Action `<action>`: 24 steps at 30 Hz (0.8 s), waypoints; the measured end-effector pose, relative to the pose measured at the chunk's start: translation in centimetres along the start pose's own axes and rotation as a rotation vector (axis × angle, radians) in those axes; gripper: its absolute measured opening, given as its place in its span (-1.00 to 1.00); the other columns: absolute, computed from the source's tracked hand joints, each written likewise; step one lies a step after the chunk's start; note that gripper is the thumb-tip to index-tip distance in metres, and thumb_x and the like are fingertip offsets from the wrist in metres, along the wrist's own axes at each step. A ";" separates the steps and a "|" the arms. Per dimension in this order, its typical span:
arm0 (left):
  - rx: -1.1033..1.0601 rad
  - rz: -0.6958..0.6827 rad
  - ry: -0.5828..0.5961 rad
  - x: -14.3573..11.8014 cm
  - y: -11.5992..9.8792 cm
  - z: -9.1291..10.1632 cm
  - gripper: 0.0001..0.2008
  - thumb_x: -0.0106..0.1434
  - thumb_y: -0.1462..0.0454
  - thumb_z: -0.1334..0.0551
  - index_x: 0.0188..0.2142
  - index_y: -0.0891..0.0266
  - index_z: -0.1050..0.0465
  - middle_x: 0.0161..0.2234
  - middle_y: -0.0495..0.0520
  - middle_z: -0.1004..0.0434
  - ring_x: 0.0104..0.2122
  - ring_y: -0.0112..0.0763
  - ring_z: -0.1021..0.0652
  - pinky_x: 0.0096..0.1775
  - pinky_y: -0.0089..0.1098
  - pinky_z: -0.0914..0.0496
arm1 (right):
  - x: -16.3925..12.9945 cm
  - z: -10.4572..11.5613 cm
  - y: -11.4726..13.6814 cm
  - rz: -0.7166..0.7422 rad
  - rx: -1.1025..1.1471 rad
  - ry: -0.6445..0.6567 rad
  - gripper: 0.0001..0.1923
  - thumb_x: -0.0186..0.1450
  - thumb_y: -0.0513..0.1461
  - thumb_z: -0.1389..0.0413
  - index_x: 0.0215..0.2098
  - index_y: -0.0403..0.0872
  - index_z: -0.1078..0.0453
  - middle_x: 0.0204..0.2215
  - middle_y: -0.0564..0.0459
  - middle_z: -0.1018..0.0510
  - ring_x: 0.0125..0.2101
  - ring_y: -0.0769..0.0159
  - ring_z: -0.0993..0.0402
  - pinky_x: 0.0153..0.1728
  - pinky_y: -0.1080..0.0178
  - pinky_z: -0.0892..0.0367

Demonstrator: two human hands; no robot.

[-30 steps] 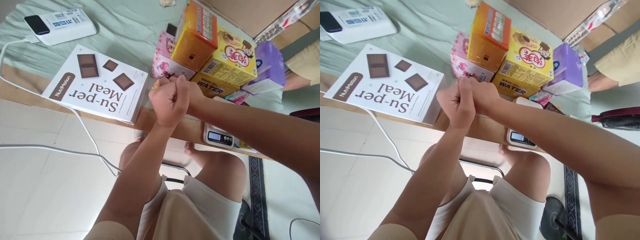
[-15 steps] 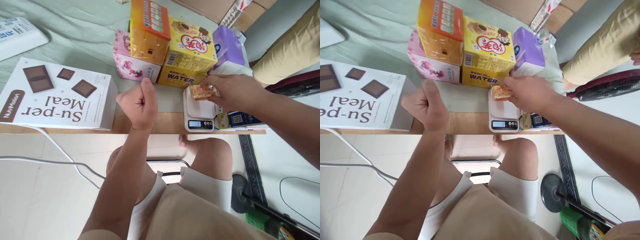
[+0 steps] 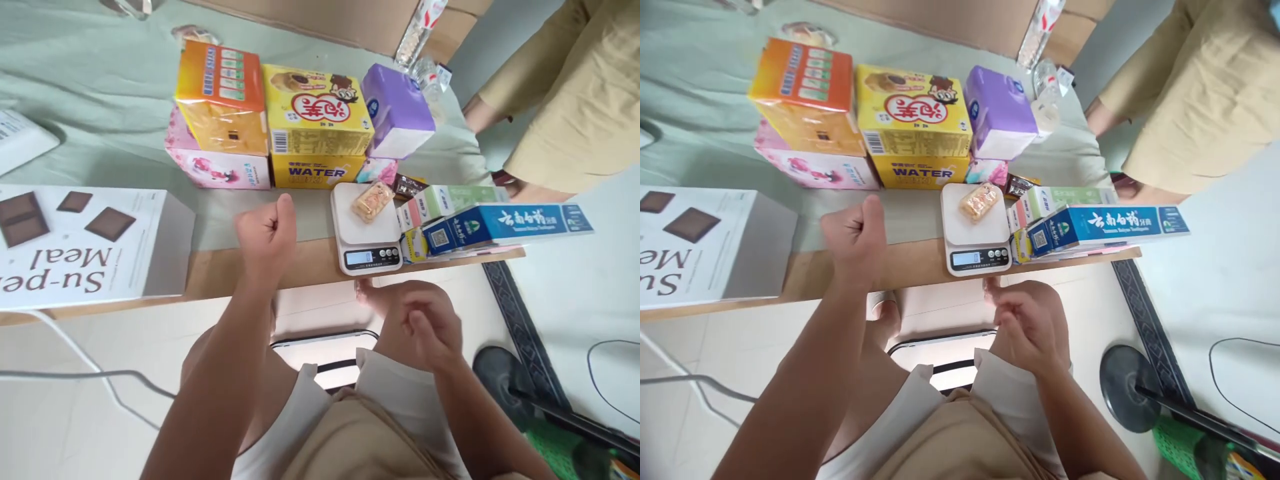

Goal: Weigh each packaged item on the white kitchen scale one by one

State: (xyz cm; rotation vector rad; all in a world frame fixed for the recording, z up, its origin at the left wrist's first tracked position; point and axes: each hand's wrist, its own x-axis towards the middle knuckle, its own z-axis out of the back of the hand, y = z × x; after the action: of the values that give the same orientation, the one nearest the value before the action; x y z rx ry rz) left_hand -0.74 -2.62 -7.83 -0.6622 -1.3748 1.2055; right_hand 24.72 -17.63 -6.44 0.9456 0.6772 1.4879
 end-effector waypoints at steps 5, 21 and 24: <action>-0.038 -0.039 -0.003 0.5 1.0 -2.2 -0.58 0.48 0.06 -0.17 -0.49 0.16 -0.24 -0.58 -0.08 -0.15 -0.58 -0.51 -0.16 -0.45 -0.27 -0.03 | -0.2 -0.4 -2.7 0.038 0.105 -0.018 -0.86 0.47 -0.14 -0.04 -0.21 0.06 -0.42 -0.64 0.16 -0.50 -0.70 0.39 -0.31 -0.67 0.32 -0.22; 0.318 -0.196 0.236 1.2 -1.7 -9.1 -0.63 0.25 -0.08 -0.39 -0.14 0.11 -0.50 -0.19 0.09 -0.61 -0.15 -0.17 -0.59 -0.07 -0.09 -0.51 | 3.6 -6.3 -3.8 -0.194 -0.003 0.814 -0.70 0.47 -0.08 -0.18 -0.02 -0.14 -0.50 -0.14 0.00 -0.61 -0.15 0.36 -0.55 -0.02 0.16 -0.54; 0.542 -0.177 0.408 2.7 -1.8 -11.3 -0.47 0.08 0.02 -0.53 0.00 0.12 -0.53 -0.10 0.17 -0.60 -0.04 0.03 -0.59 0.04 0.06 -0.51 | 3.6 -7.6 -2.3 -0.166 -0.061 0.929 -0.55 0.47 0.00 -0.17 0.15 -0.14 -0.44 0.07 -0.10 -0.55 0.04 0.25 -0.54 0.10 0.05 -0.56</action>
State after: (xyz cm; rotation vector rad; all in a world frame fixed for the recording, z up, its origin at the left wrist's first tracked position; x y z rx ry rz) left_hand 9.80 2.44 -6.98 -0.3614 -0.7051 1.1539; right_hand 19.47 -12.92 -11.52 0.0868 1.3191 1.7543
